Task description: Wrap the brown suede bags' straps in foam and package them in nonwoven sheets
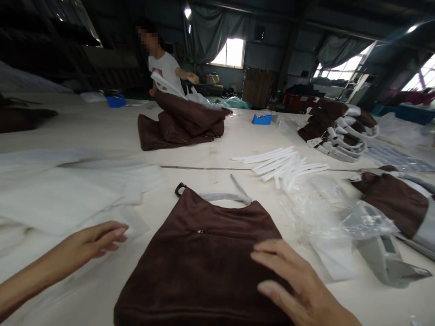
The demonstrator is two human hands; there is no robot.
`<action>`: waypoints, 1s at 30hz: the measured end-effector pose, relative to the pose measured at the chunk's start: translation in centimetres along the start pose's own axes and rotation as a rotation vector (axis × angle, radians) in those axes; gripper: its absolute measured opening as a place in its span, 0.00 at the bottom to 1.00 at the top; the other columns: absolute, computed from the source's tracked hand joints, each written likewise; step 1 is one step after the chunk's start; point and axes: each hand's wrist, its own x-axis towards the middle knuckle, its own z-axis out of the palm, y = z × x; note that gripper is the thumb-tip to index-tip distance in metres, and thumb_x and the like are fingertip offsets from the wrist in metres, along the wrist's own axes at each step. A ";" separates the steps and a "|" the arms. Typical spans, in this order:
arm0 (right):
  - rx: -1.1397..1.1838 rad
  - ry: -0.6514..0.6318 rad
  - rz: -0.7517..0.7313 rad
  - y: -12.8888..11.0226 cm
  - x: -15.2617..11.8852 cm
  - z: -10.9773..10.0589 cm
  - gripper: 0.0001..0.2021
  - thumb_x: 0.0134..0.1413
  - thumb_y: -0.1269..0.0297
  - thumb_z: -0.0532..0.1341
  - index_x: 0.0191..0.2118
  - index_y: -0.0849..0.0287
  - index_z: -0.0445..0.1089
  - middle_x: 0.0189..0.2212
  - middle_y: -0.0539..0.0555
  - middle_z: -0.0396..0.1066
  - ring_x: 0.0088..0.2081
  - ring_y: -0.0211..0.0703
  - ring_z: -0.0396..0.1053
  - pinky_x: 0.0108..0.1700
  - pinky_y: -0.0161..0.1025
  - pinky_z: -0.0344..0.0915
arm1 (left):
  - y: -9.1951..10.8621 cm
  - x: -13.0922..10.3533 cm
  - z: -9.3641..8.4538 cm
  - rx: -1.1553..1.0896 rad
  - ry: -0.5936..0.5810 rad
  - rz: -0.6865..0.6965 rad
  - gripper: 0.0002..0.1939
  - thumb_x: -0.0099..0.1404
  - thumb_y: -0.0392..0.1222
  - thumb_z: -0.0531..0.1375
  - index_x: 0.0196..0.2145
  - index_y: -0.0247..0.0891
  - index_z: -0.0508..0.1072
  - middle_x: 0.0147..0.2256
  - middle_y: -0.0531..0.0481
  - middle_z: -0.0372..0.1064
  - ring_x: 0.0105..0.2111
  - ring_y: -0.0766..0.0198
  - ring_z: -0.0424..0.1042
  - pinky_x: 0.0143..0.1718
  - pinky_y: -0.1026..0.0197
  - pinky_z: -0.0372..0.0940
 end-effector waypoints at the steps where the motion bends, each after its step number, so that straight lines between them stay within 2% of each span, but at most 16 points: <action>1: -0.040 0.006 0.017 0.4 1.1 0.8 0.23 0.65 0.58 0.58 0.64 0.47 0.62 0.63 0.57 0.61 0.64 0.52 0.58 0.66 0.50 0.55 | 1.3 0.8 -0.1 -0.026 -0.036 0.062 0.28 0.55 0.73 0.56 0.39 0.49 0.75 0.38 0.59 0.78 0.43 0.56 0.75 0.47 0.56 0.68; 2: -0.064 -0.040 0.035 0.9 2.1 1.7 0.25 0.65 0.56 0.57 0.66 0.49 0.59 0.67 0.58 0.56 0.68 0.56 0.51 0.68 0.59 0.48 | 2.9 1.5 0.3 -0.015 -0.041 0.130 0.26 0.54 0.69 0.59 0.38 0.47 0.76 0.41 0.58 0.78 0.46 0.55 0.74 0.51 0.57 0.65; 4: -0.036 -0.256 0.043 1.8 3.7 3.6 0.30 0.64 0.53 0.57 0.68 0.53 0.55 0.69 0.61 0.50 0.70 0.61 0.44 0.67 0.68 0.39 | 6.3 2.8 2.1 0.049 -0.075 0.288 0.23 0.61 0.64 0.55 0.41 0.45 0.76 0.44 0.55 0.77 0.47 0.55 0.73 0.53 0.58 0.63; 6: 0.061 -0.448 0.040 2.5 4.3 4.6 0.33 0.62 0.49 0.58 0.69 0.55 0.54 0.69 0.61 0.50 0.70 0.61 0.44 0.68 0.67 0.38 | 9.6 4.1 4.9 0.148 -0.124 0.438 0.22 0.65 0.59 0.51 0.45 0.44 0.76 0.45 0.52 0.77 0.45 0.56 0.74 0.50 0.59 0.64; 7: 0.108 -0.480 0.052 2.8 4.3 4.6 0.33 0.62 0.48 0.58 0.68 0.55 0.56 0.68 0.60 0.51 0.70 0.59 0.46 0.68 0.64 0.39 | 11.0 4.9 6.4 0.223 -0.138 0.514 0.21 0.67 0.56 0.50 0.46 0.44 0.75 0.47 0.51 0.76 0.46 0.56 0.74 0.51 0.60 0.64; 9: 0.185 -0.404 0.103 3.5 4.1 3.9 0.28 0.62 0.49 0.59 0.64 0.53 0.64 0.65 0.57 0.60 0.66 0.55 0.56 0.68 0.56 0.49 | 13.3 6.7 9.1 0.381 -0.138 0.592 0.19 0.69 0.50 0.49 0.47 0.43 0.75 0.47 0.49 0.75 0.48 0.56 0.73 0.52 0.59 0.64; 12: 0.214 -0.071 0.211 5.3 4.9 2.0 0.17 0.64 0.54 0.57 0.52 0.53 0.74 0.51 0.56 0.74 0.53 0.48 0.71 0.58 0.45 0.65 | 15.3 9.7 12.4 0.479 -0.127 0.598 0.16 0.69 0.43 0.51 0.48 0.40 0.74 0.49 0.44 0.74 0.50 0.52 0.72 0.53 0.54 0.64; 14: 0.157 0.153 0.281 7.1 6.8 1.1 0.15 0.64 0.55 0.56 0.48 0.55 0.75 0.45 0.56 0.76 0.48 0.48 0.73 0.53 0.44 0.68 | 15.8 11.7 14.1 0.521 -0.115 0.587 0.16 0.68 0.38 0.53 0.50 0.36 0.73 0.52 0.40 0.71 0.54 0.50 0.69 0.56 0.51 0.62; 16: 0.043 0.261 0.344 9.2 9.6 0.8 0.16 0.63 0.55 0.55 0.47 0.57 0.74 0.44 0.58 0.76 0.45 0.48 0.74 0.50 0.44 0.68 | 16.0 13.3 15.2 0.580 -0.107 0.566 0.15 0.68 0.34 0.54 0.51 0.33 0.71 0.53 0.37 0.69 0.56 0.49 0.67 0.57 0.47 0.61; 19: -0.156 0.237 0.389 11.7 14.0 1.5 0.15 0.62 0.57 0.57 0.45 0.60 0.74 0.43 0.61 0.75 0.42 0.50 0.74 0.45 0.44 0.68 | 15.7 15.0 15.9 0.658 -0.127 0.530 0.12 0.68 0.38 0.58 0.49 0.33 0.71 0.52 0.39 0.69 0.52 0.51 0.69 0.53 0.45 0.65; 22: -0.228 0.176 0.350 12.9 16.7 2.8 0.09 0.59 0.62 0.59 0.37 0.60 0.74 0.35 0.61 0.74 0.37 0.50 0.72 0.41 0.44 0.67 | 15.1 16.0 15.8 0.708 -0.176 0.540 0.12 0.69 0.42 0.60 0.48 0.35 0.72 0.48 0.43 0.71 0.46 0.55 0.72 0.48 0.48 0.68; 25: -0.225 0.183 0.249 13.0 16.8 3.4 0.07 0.61 0.66 0.57 0.37 0.58 0.73 0.34 0.58 0.72 0.41 0.50 0.70 0.45 0.44 0.66 | 14.9 16.7 15.2 0.724 -0.215 0.609 0.11 0.64 0.36 0.62 0.45 0.37 0.73 0.43 0.44 0.72 0.41 0.56 0.73 0.42 0.54 0.69; 27: -0.147 0.199 0.095 13.0 15.8 3.5 0.09 0.63 0.66 0.55 0.40 0.57 0.73 0.36 0.57 0.71 0.43 0.48 0.69 0.48 0.42 0.66 | 15.3 17.2 14.6 0.715 -0.204 0.673 0.12 0.60 0.32 0.62 0.42 0.39 0.75 0.42 0.44 0.72 0.40 0.55 0.73 0.40 0.56 0.68; 30: -0.014 0.106 -0.108 13.0 14.5 3.8 0.11 0.66 0.65 0.53 0.43 0.57 0.72 0.36 0.55 0.70 0.40 0.44 0.70 0.45 0.39 0.67 | 17.0 18.1 13.7 0.677 -0.112 0.773 0.12 0.64 0.32 0.55 0.44 0.39 0.74 0.48 0.39 0.69 0.47 0.51 0.70 0.45 0.53 0.65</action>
